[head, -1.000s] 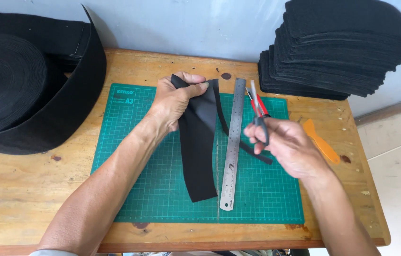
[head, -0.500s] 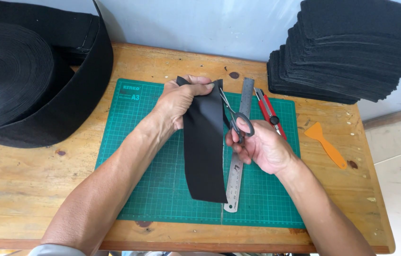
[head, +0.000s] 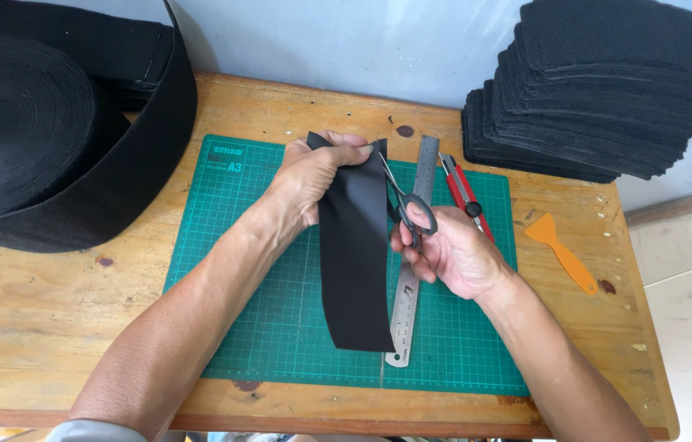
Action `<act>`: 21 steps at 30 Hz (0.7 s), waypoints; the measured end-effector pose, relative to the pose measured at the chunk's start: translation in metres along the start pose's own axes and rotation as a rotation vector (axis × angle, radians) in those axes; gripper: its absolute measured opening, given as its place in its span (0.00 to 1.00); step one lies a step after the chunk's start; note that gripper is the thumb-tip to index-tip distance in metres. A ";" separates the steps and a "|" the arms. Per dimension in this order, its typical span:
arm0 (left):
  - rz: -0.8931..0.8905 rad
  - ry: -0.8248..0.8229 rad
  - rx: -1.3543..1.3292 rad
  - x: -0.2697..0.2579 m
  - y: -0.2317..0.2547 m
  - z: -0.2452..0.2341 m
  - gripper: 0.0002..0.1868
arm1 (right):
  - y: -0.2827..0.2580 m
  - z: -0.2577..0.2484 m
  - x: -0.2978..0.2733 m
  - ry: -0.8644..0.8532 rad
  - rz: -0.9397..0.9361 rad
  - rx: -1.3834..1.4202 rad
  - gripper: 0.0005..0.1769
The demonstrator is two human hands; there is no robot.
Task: The person measures and cuts a strip of black fabric using scissors, a ruler, and a utility knife on a green cutting mat. They trim the edges, measure the length, and then use the utility knife to make a straight cut along the ruler. Finally, they smooth the cut fabric with an orange plastic tool.
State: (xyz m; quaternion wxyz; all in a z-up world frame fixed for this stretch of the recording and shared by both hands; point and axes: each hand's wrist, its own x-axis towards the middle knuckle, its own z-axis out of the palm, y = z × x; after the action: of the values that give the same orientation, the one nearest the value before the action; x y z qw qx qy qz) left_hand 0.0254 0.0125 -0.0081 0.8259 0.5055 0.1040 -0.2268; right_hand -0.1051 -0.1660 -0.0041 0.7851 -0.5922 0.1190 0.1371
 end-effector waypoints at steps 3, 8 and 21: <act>0.002 -0.002 0.021 -0.004 0.000 0.005 0.17 | -0.004 0.003 0.002 0.018 -0.020 -0.033 0.26; 0.004 0.000 0.030 -0.001 -0.004 0.006 0.16 | -0.008 0.006 0.004 0.036 -0.045 -0.067 0.25; 0.055 0.026 -0.026 -0.005 -0.007 0.011 0.14 | 0.004 0.012 0.008 0.105 -0.095 -0.067 0.23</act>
State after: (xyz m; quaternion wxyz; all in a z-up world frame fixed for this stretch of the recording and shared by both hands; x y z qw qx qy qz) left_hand 0.0174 0.0014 -0.0067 0.8368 0.5005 0.1039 -0.1960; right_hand -0.0992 -0.1532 -0.0075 0.7630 -0.6296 0.1269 0.0723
